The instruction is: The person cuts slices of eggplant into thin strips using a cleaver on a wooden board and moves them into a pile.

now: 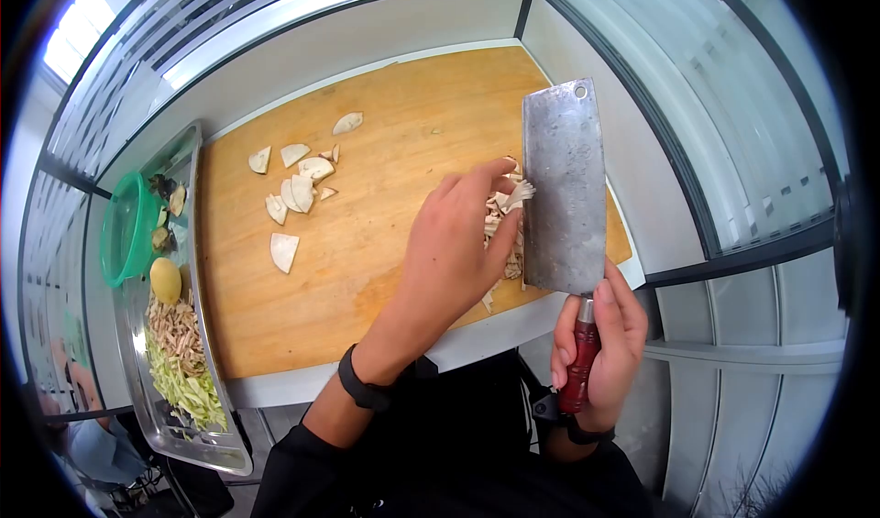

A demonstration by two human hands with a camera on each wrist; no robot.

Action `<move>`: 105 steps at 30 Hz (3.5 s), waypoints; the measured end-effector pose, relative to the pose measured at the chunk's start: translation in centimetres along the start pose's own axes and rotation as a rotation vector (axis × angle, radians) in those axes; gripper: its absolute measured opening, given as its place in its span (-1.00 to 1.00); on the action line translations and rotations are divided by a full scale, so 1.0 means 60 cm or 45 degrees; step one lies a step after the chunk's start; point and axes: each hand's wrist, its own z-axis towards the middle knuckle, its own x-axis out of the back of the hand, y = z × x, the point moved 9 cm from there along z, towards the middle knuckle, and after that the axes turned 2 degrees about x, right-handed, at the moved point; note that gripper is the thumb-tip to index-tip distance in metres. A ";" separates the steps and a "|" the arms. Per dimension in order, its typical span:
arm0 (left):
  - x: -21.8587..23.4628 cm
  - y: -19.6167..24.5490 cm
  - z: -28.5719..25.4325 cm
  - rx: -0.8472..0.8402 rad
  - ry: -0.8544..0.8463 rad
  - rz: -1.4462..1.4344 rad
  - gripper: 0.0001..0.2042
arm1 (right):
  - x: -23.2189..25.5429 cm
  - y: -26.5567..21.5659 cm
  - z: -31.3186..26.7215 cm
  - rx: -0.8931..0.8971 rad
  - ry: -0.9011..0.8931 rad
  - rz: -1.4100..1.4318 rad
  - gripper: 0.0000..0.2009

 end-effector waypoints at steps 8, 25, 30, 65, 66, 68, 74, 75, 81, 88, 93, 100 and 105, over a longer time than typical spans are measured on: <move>0.004 -0.008 0.013 0.022 0.032 0.038 -0.81 | 0.009 -0.004 0.003 0.030 0.036 -0.007 -0.50; 0.210 -0.138 -0.001 0.319 0.050 0.695 -0.66 | 0.015 -0.007 0.006 0.037 0.079 0.017 -0.51; 0.257 -0.214 0.013 0.398 0.065 0.886 -0.61 | 0.014 -0.001 0.009 0.025 0.048 0.051 -0.51; 0.252 -0.126 -0.190 0.555 0.400 0.163 -0.85 | -0.052 0.066 -0.034 -0.328 -0.510 -0.107 -0.52; 0.260 -0.135 -0.208 0.616 0.469 0.147 -0.87 | -0.071 0.073 -0.038 -0.391 -0.571 -0.175 -0.52; 0.271 -0.143 -0.232 0.659 0.516 0.206 -0.85 | -0.102 0.086 -0.045 -0.452 -0.684 -0.261 -0.51; 0.268 -0.136 -0.242 0.688 0.402 0.297 -0.86 | -0.126 0.110 -0.048 -0.535 -0.728 -0.467 -0.51; 0.266 -0.139 -0.247 0.730 0.395 0.274 -0.86 | -0.121 0.112 -0.048 -0.552 -0.697 -0.499 -0.51; 0.270 -0.122 -0.255 0.465 0.285 0.538 -0.66 | -0.071 0.085 -0.033 -0.362 -0.381 -0.660 -0.54; 0.269 -0.122 -0.271 0.415 0.239 0.506 -0.49 | -0.069 0.067 -0.040 -0.272 -0.242 -0.358 -0.51; 0.246 -0.116 -0.263 0.312 0.290 0.419 -0.59 | -0.072 0.083 -0.048 -0.198 -0.326 -0.338 -0.49; 0.161 -0.076 -0.231 0.154 0.202 0.322 -0.62 | -0.082 0.089 -0.054 -0.182 -0.304 -0.349 -0.48; 0.144 -0.077 -0.236 0.232 0.162 0.356 -0.59 | -0.087 0.091 -0.059 -0.168 -0.333 -0.373 -0.49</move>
